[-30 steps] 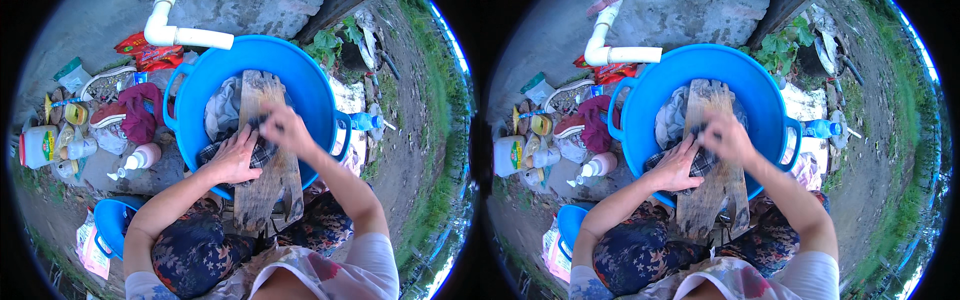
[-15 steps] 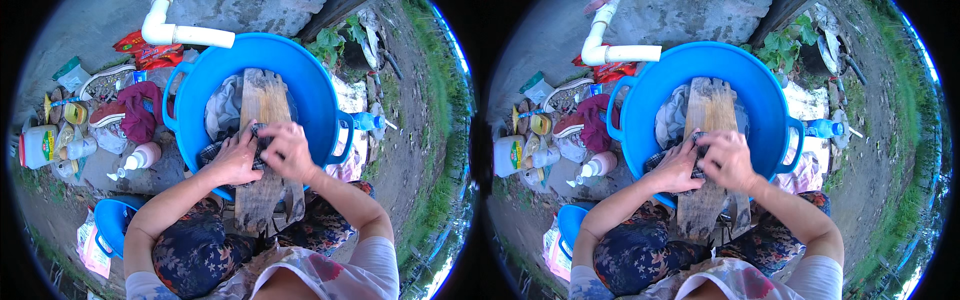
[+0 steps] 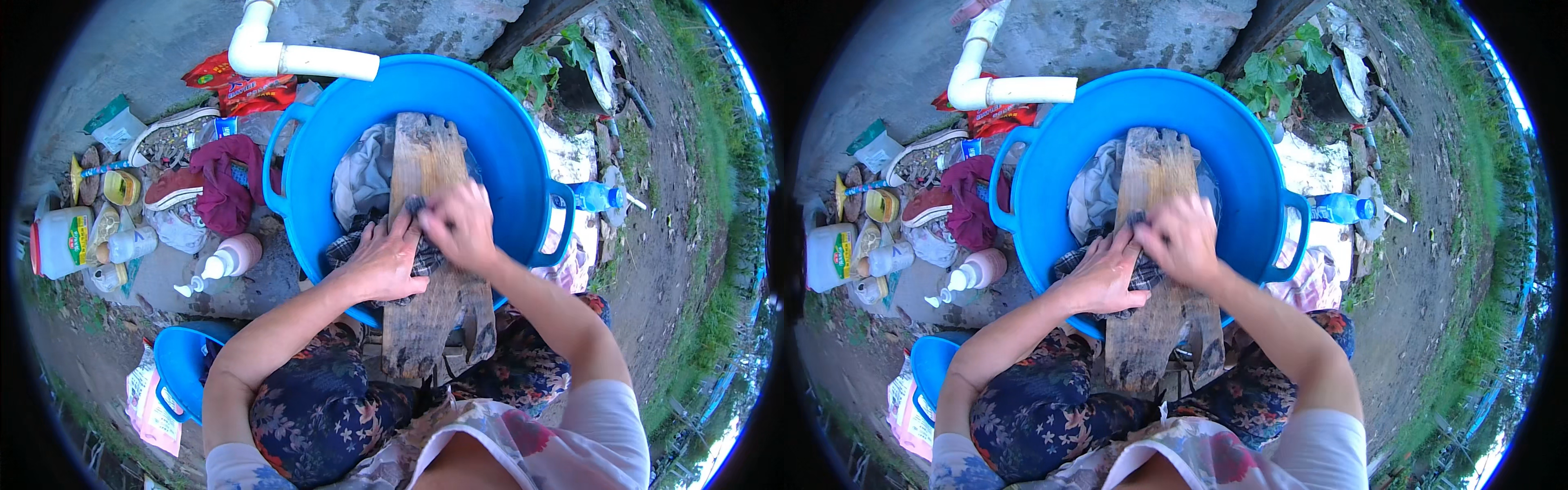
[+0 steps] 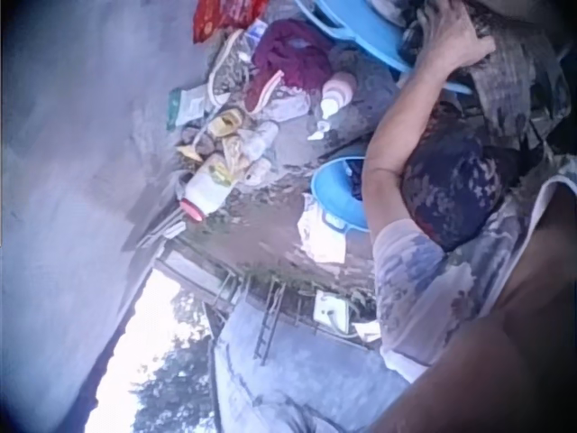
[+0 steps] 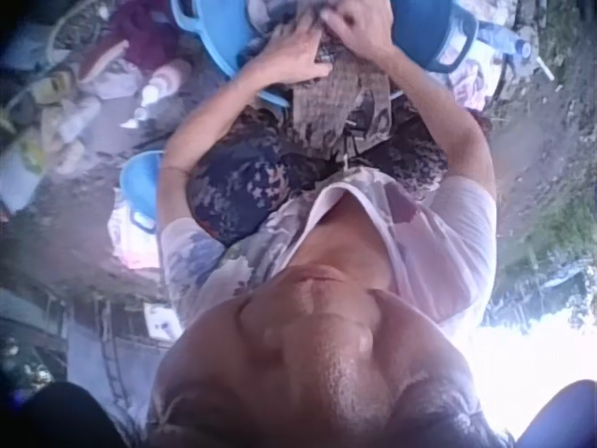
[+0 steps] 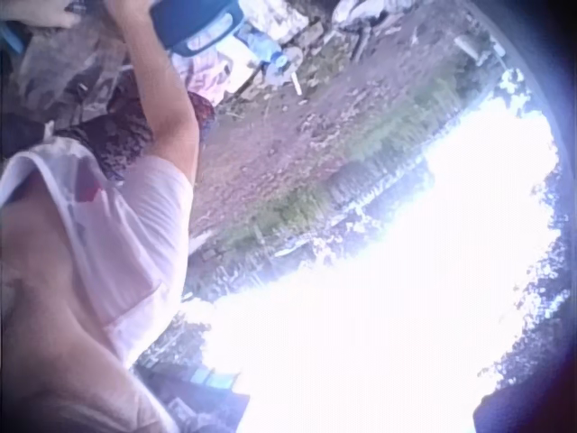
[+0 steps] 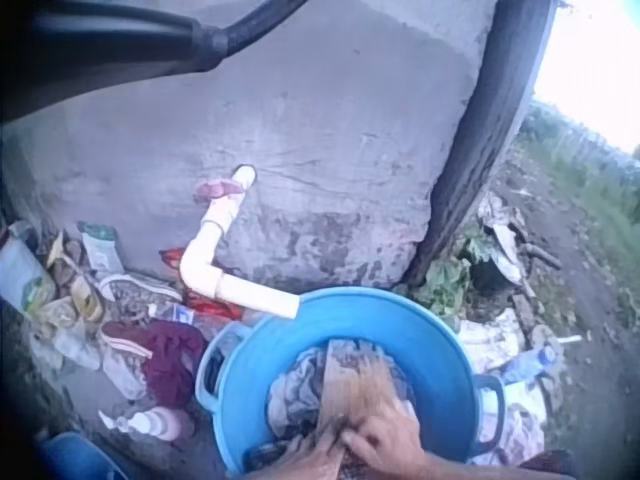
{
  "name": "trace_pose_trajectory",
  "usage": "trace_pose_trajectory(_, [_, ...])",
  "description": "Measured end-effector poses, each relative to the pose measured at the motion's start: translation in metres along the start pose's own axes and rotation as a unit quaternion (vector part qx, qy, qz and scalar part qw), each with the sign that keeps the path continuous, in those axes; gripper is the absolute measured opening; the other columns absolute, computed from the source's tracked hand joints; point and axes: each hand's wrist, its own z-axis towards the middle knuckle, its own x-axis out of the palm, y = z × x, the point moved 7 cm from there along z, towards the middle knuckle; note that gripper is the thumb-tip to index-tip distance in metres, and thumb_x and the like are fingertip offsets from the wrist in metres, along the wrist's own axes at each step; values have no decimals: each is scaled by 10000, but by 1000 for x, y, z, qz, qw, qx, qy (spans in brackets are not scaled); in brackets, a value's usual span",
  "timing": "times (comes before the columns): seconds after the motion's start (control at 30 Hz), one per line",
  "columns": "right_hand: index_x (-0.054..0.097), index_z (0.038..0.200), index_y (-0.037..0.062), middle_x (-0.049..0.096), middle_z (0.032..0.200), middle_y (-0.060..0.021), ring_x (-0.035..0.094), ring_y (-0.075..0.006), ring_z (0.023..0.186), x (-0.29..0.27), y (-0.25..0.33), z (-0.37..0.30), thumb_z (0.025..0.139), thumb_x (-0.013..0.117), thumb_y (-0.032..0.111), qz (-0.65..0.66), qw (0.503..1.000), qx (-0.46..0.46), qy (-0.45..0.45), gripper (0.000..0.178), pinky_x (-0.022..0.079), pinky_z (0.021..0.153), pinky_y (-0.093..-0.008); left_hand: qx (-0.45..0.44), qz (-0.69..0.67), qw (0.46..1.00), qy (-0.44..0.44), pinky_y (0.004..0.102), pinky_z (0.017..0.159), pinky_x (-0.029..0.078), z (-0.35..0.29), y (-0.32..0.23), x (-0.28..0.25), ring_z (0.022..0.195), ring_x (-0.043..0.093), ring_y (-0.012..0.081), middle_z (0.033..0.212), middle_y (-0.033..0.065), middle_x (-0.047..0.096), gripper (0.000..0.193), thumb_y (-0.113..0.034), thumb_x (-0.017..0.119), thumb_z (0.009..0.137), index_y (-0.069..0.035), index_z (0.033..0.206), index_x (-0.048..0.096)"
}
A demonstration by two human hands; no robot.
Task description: The person washes a plaid shirt by hand in a blue basin using a wooden board as a scrubbing surface. They apply liquid detergent, scrub the fabric, rinse with water from a pipe, and wring out the shirt.
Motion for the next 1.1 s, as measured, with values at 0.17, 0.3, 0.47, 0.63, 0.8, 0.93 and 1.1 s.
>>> trace_pose_trajectory(0.17, [677,939,10,685,862,-164,653,-292,812,31,-124,73,894,601,399,175,870,433,-159,398,491,737,-411,5,-52,998,-17,520,1124,241,-1,-11,-7,1378,232,471,1521,286,135,979,-400,710,745,4,1477,199])
trace_pose_trajectory(0.3, [636,1026,38,644,1009,-81,593,-151,883,-9,-119,22,944,580,295,283,839,426,-186,275,486,729,-323,49,-141,985,-91,440,1111,311,-15,8,-12,1366,310,418,1527,230,195,871,-449,718,774,-42,1444,338])
trace_pose_trajectory(0.47, [569,1072,-36,648,816,-131,626,-178,606,-45,-70,-68,932,600,325,292,774,561,31,388,511,510,-269,-47,-264,953,-139,380,808,503,-19,40,-23,970,640,309,1115,224,622,437,-305,642,885,36,1141,546])
trace_pose_trajectory(0.63, [548,1116,-72,675,843,-177,685,-235,664,-5,26,-72,960,541,366,356,667,582,300,465,558,520,-331,-121,-385,915,-18,303,749,501,-17,48,-4,877,636,169,1017,130,656,385,-215,650,883,50,1144,547])
trace_pose_trajectory(0.8, [525,718,76,585,782,15,538,-75,671,4,23,-32,785,692,36,478,744,466,11,185,449,660,-244,24,-663,746,-62,255,851,446,-27,26,-37,910,558,85,974,7,604,207,-103,630,854,-48,1049,590])
trace_pose_trajectory(0.93, [473,782,116,597,794,7,591,-97,766,-32,55,14,765,629,-25,639,698,312,-87,212,500,735,-272,159,-733,654,-99,321,941,437,-47,16,-71,1031,576,146,1086,33,623,244,-173,572,898,-59,1114,570])
trace_pose_trajectory(1.1, [486,818,95,613,816,-17,601,-119,768,-28,30,-8,787,613,-24,651,660,356,-118,177,506,732,-278,-54,-887,457,25,395,995,454,-24,29,-13,1080,620,229,1230,93,623,462,-421,423,990,-76,1278,530])
